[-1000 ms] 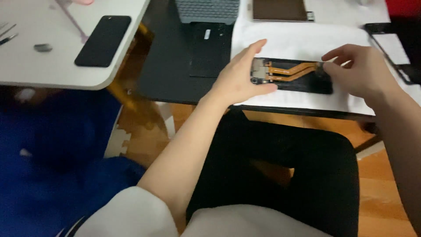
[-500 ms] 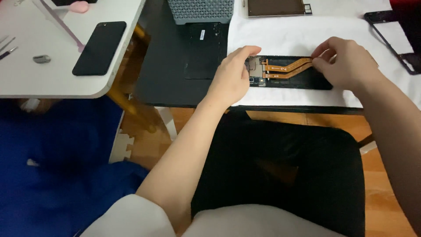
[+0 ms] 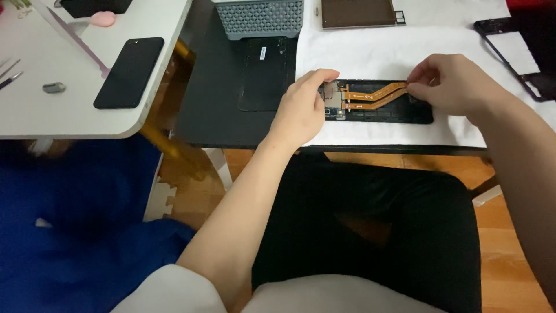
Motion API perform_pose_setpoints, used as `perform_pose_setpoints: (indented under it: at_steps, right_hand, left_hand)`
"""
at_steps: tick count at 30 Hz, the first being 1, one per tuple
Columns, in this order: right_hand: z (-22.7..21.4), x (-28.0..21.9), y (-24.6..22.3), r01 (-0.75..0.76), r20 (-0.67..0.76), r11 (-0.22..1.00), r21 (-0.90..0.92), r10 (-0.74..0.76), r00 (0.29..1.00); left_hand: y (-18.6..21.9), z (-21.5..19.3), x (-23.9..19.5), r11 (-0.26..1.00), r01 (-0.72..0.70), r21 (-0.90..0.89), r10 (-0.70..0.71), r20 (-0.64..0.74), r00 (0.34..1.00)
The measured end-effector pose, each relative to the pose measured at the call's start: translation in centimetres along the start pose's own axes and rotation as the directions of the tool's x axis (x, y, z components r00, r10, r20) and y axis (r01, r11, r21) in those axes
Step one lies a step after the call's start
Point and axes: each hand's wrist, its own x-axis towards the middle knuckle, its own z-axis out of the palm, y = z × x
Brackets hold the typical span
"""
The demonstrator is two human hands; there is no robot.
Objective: Disassembling a smartphone by removing the internal frame, battery, and motherboard using hands and small tools.
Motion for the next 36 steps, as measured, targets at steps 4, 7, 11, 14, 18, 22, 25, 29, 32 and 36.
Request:
perform_pose_setpoints:
  at_steps: [4,7,11,14,18,22,25,29,32,36]
  right_hand:
    - [-1.0,-1.0,-1.2,-0.053,0.030,0.998,0.014,0.053,0.998]
    - [-1.1,-0.9,-1.0,-0.029,0.030,1.000,-0.006,0.029,0.999]
    - [-1.0,-0.9,-0.8,-0.041,0.040,0.997,0.065,0.038,0.998]
    - [-0.9,-0.5,-0.3,-0.018,0.035,0.997,0.078,0.015,0.999]
    - [-1.0,-0.5,-0.2,-0.007,0.051,0.999,0.037,0.005,0.999]
    - [-1.7,-0.2,-0.8,-0.014,0.090,1.000,-0.001,0.014,0.996]
    - [-2.4,0.2,-1.9,-0.057,0.159,0.987,-0.150,0.081,0.984]
    - [-2.7,1.9,-1.8,-0.077,0.292,0.987,-0.142,0.116,0.949]
    - [-3.3,2.0,-2.6,-0.067,0.362,0.981,-0.179,0.130,0.923]
    - [-3.7,2.7,-2.6,-0.032,0.410,0.961,-0.273,0.146,0.900]
  left_hand:
    - [0.4,-0.2,0.1,1.000,0.003,0.010,-0.003,0.017,1.000]
    - [0.2,-0.1,0.1,0.999,-0.011,0.033,0.011,0.004,1.000]
    - [0.3,-0.2,0.0,1.000,-0.017,0.021,0.017,-0.002,1.000]
    - [0.6,-0.3,0.0,1.000,0.005,0.017,-0.005,0.004,1.000]
    - [0.6,-0.3,0.0,1.000,0.019,0.017,-0.019,0.000,1.000]
    - [0.7,-0.4,0.0,1.000,0.019,-0.002,-0.019,0.000,1.000]
    - [0.6,-0.3,0.0,0.999,0.033,-0.001,-0.033,0.011,0.999]
    - [0.3,-0.1,0.1,1.000,0.014,0.006,-0.014,-0.001,1.000]
    - [0.3,-0.1,0.1,1.000,0.007,0.006,-0.007,0.001,1.000]
    - [0.7,-0.2,0.0,1.000,0.025,0.002,-0.025,0.002,1.000]
